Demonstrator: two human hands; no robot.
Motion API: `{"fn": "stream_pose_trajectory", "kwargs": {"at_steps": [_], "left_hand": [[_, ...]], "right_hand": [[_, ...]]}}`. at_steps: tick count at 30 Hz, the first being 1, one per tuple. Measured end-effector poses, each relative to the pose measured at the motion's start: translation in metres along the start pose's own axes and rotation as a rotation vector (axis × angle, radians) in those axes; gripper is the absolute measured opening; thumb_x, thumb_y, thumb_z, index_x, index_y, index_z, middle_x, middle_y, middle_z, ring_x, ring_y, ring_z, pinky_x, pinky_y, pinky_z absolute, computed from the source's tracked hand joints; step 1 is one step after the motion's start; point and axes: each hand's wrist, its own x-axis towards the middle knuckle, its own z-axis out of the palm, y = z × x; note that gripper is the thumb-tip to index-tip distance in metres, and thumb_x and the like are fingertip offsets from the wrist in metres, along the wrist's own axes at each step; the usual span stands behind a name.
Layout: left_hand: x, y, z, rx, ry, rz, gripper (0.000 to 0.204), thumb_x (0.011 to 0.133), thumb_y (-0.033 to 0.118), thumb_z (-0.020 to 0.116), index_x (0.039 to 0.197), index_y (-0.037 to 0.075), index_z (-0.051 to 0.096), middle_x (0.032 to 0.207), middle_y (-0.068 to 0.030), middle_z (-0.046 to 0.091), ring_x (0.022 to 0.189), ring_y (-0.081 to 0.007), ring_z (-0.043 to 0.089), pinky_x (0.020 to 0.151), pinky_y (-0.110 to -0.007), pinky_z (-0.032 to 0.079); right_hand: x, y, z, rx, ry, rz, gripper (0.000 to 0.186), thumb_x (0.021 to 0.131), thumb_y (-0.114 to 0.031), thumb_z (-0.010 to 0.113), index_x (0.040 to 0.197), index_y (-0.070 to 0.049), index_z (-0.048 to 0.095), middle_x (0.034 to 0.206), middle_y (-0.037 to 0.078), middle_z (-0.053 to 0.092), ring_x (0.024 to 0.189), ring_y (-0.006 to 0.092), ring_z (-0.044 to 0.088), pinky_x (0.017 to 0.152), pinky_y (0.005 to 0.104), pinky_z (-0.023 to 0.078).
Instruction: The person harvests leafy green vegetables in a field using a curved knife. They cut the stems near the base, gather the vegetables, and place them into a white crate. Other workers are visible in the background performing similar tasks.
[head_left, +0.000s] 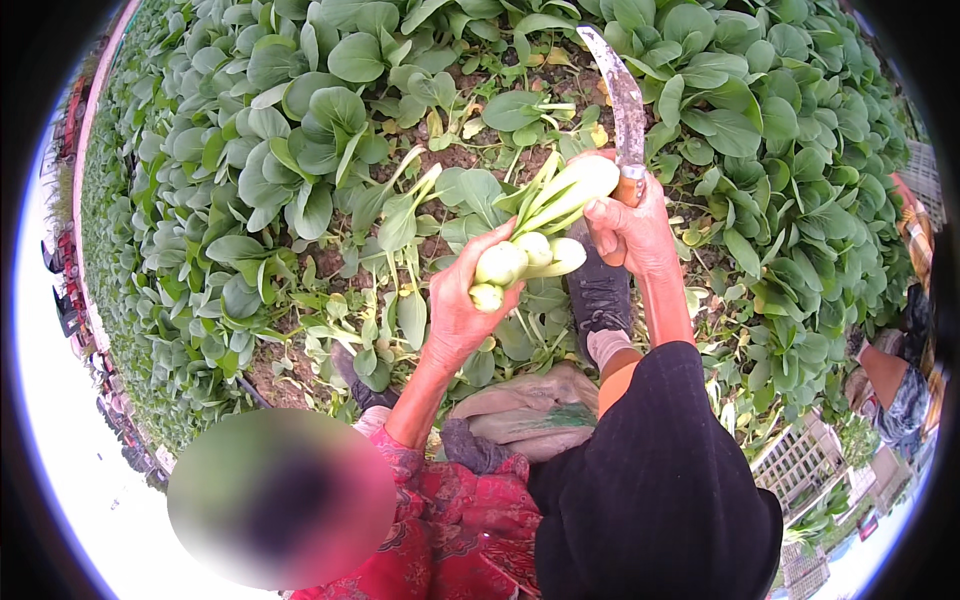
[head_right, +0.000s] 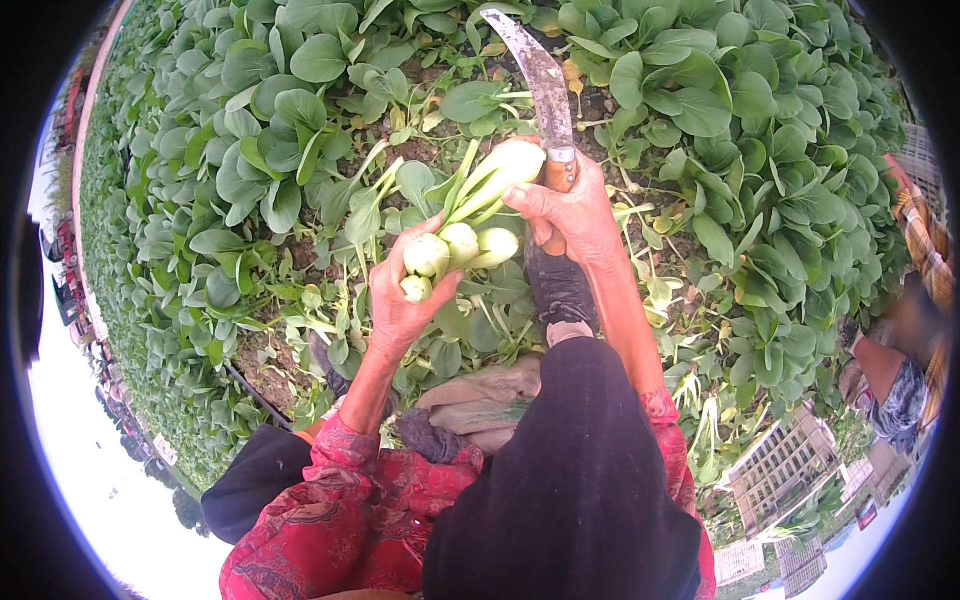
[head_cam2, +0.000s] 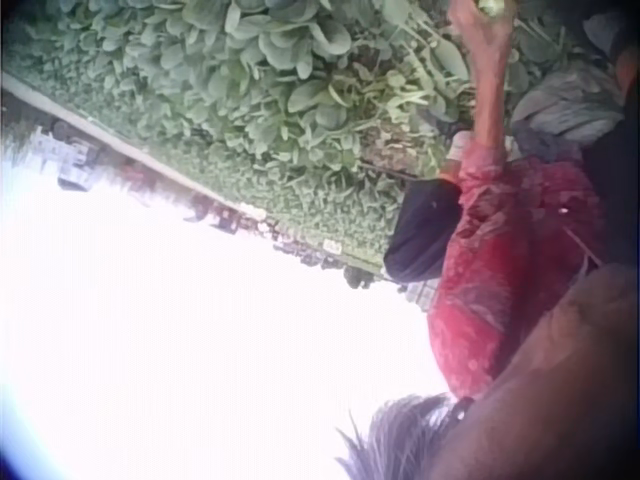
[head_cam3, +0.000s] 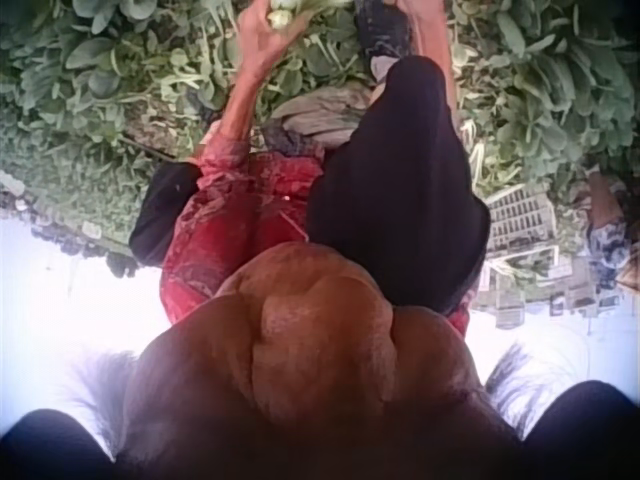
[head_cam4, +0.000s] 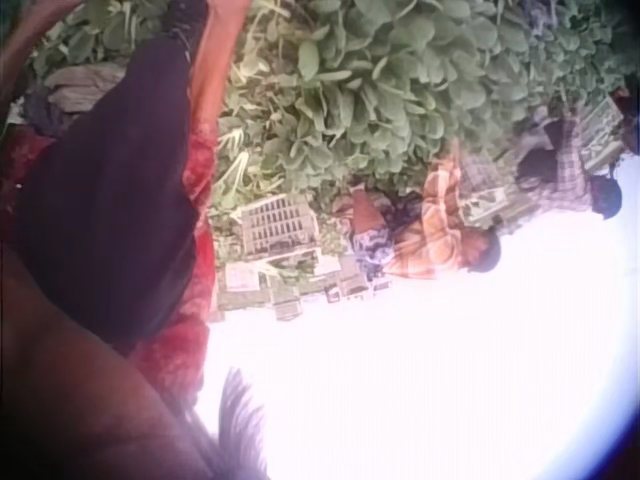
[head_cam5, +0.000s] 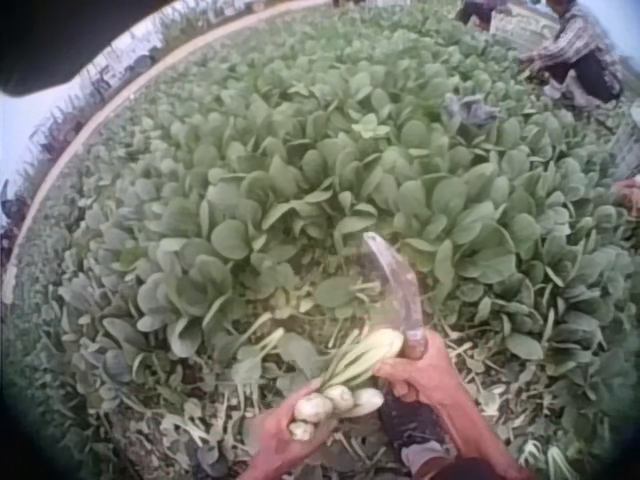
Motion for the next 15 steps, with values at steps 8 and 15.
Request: {"fn": "stream_pose_trajectory", "kwargs": {"at_steps": [8, 15], "left_hand": [[0.01, -0.034, -0.018, -0.41, 0.343, -0.161, 0.06, 0.077, -0.015, 0.065, 0.132, 0.002, 0.046, 0.123, -0.0087, 0.056, 0.11, -0.0226, 0.06, 0.091, -0.035, 0.055], [0.019, 0.002, -0.027, -0.224, 0.251, 0.033, 0.069, 0.072, -0.004, 0.078, 0.134, 0.001, 0.048, 0.136, -0.0088, 0.052, 0.112, -0.0158, 0.057, 0.097, -0.03, 0.046]], "right_hand": [[0.02, -0.002, -0.02, -1.05, 0.279, -0.424, 0.046, 0.07, -0.017, 0.082, 0.108, -0.004, 0.059, 0.069, 0.007, 0.063, 0.056, 0.0158, 0.059, 0.056, 0.0303, 0.048], [0.009, -0.012, 0.02, -0.467, -0.06, -0.082, 0.049, 0.065, -0.011, 0.085, 0.107, -0.003, 0.061, 0.076, -0.002, 0.062, 0.059, 0.0028, 0.05, 0.053, 0.0207, 0.042]]}}
